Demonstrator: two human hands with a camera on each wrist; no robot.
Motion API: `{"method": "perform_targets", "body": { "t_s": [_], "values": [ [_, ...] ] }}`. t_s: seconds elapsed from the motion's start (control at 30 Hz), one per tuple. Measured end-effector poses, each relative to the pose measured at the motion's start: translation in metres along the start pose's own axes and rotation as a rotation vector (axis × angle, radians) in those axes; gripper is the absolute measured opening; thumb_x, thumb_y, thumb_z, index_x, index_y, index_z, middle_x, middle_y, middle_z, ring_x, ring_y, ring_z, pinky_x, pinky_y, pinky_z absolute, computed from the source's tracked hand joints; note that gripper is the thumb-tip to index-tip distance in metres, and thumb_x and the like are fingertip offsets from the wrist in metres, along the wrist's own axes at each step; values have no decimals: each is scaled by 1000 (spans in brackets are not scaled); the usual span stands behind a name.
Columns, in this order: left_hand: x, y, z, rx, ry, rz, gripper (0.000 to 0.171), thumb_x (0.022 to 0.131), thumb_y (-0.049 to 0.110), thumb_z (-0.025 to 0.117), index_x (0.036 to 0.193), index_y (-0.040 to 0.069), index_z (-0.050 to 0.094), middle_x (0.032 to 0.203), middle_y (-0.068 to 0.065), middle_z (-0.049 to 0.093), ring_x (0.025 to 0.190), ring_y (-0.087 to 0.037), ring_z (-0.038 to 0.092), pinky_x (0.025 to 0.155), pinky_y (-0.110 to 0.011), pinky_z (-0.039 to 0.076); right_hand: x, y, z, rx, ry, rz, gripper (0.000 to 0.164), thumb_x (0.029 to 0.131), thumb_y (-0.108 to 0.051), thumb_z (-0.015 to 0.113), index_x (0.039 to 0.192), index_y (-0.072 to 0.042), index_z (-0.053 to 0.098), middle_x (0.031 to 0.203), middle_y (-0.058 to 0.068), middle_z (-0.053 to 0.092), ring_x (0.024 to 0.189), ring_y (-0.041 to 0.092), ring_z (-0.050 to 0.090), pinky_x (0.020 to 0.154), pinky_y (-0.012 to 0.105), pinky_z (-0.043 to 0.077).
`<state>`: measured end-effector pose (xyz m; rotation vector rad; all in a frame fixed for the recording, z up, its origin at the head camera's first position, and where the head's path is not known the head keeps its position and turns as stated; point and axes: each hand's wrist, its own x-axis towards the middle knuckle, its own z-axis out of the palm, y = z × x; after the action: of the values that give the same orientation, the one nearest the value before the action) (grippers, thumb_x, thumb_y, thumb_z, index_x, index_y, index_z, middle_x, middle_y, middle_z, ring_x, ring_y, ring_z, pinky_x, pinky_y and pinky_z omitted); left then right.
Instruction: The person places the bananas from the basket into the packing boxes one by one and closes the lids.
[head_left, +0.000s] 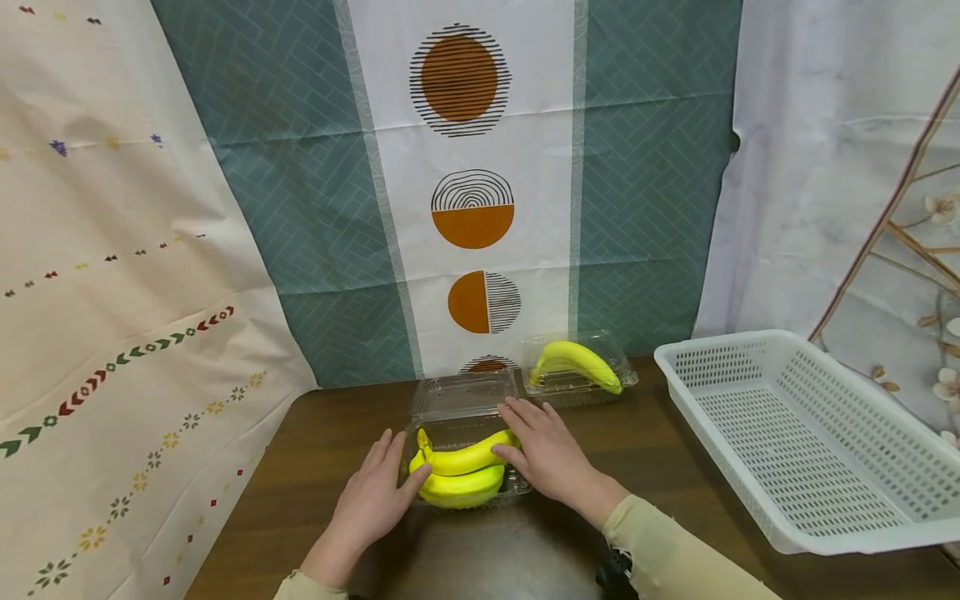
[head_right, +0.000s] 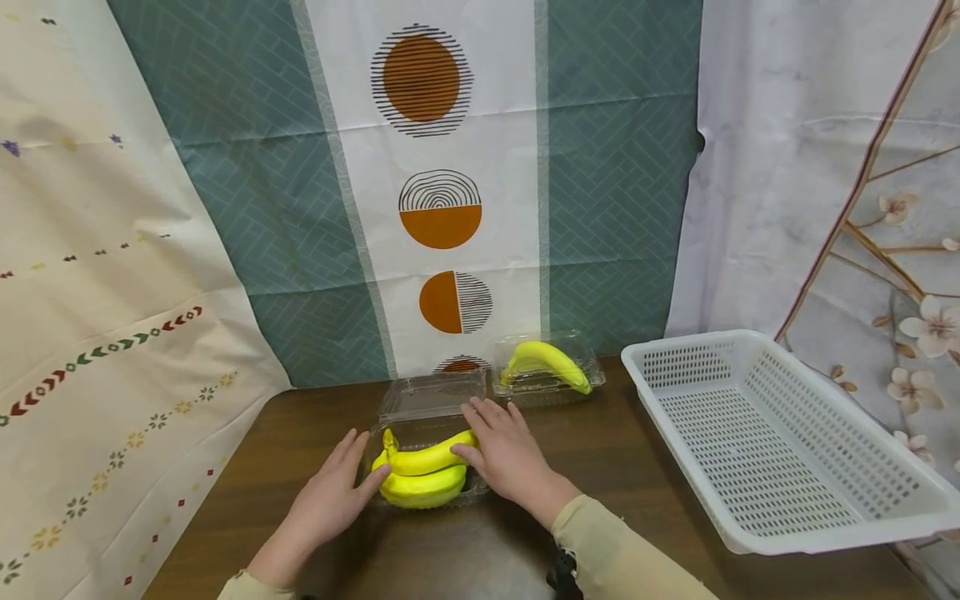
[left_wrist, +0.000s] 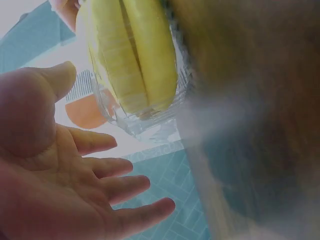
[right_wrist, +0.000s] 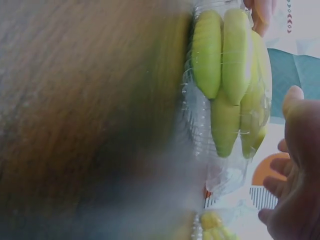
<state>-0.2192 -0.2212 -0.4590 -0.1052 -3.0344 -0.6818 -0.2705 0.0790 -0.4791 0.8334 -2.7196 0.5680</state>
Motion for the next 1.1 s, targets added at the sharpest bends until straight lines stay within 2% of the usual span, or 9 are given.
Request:
{"method": "perform_targets", "body": {
  "t_s": [0.2, 0.43, 0.9, 1.1],
  "values": [
    [13, 2, -2, -20, 4, -8, 90, 109, 60, 62, 170, -1, 37, 178, -28, 25, 162, -53, 26, 117, -84, 28, 3, -3, -2, -36, 0, 47, 75, 112, -51, 61, 168, -4, 44, 174, 18, 40, 160, 39, 38, 130, 63, 26],
    [25, 2, -1, -60, 13, -14, 87, 111, 55, 62, 170, -2, 35, 178, -29, 23, 162, -53, 26, 119, -82, 28, 6, -7, -4, 1, -30, 89, 74, 114, -51, 57, 169, -3, 42, 174, 22, 38, 160, 40, 37, 130, 62, 27],
    [43, -8, -1, -130, -10, 3, 96, 109, 66, 57, 172, -1, 30, 180, -27, 20, 164, -51, 20, 125, -75, 26, 14, -6, -3, 98, -73, 169, 80, 114, -53, 57, 169, 2, 39, 175, 27, 34, 157, 45, 41, 126, 61, 35],
    [51, -12, 2, -163, -28, -5, 97, 109, 68, 56, 173, 0, 30, 180, -26, 19, 165, -50, 19, 126, -74, 23, 17, -4, -2, 105, -110, 196, 81, 115, -54, 55, 170, 1, 36, 175, 27, 34, 157, 46, 41, 126, 61, 36]
  ]
}}
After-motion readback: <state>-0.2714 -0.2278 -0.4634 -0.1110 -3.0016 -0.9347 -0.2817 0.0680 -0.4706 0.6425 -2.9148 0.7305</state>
